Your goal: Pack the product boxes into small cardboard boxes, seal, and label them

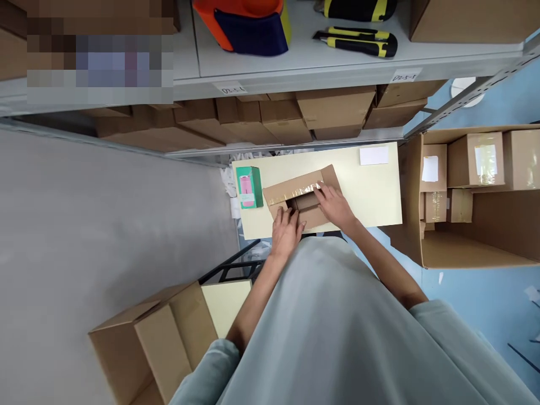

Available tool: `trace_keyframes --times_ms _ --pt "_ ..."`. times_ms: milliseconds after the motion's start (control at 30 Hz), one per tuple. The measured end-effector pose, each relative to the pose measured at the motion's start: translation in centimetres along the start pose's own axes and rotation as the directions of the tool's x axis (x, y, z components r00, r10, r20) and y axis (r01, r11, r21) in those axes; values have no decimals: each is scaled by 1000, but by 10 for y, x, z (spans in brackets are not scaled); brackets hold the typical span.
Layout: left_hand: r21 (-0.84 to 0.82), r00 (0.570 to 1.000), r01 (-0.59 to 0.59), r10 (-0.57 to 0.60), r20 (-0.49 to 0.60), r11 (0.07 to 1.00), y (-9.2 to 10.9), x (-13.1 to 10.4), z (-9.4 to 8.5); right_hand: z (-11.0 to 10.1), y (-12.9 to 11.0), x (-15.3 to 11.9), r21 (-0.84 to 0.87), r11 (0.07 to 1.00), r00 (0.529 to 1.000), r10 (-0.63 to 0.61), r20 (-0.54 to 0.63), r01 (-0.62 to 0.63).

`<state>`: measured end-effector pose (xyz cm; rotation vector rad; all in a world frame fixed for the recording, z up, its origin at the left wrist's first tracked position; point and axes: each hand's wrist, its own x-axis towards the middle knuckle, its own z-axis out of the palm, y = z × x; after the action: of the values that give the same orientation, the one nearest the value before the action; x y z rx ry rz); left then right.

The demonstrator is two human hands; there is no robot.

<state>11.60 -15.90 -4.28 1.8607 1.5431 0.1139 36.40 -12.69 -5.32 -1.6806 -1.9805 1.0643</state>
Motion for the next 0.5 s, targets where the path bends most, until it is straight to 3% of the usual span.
trace_keyframes --times_ms 67,133,233,300,400,500 --pt "-6 996 31 -31 -81 1000 4 7 4 1 6 23 33 999 998 -13 -60 15" --pt "-20 966 142 -143 -215 990 4 19 8 3 9 46 70 997 994 -7 -107 14" --pt "-118 831 414 -427 -357 903 -3 40 13 0 6 71 -16 1000 997 16 -80 -17" --pt "-176 781 515 -544 -307 839 -11 51 14 -12 0 80 -212 977 999 32 30 -25" --pt "-187 836 470 -503 -220 863 -21 55 13 -38 -11 89 -478 878 965 114 236 13" --pt "-236 894 349 -398 -206 907 -31 47 9 -65 -18 94 -539 842 931 193 310 5"
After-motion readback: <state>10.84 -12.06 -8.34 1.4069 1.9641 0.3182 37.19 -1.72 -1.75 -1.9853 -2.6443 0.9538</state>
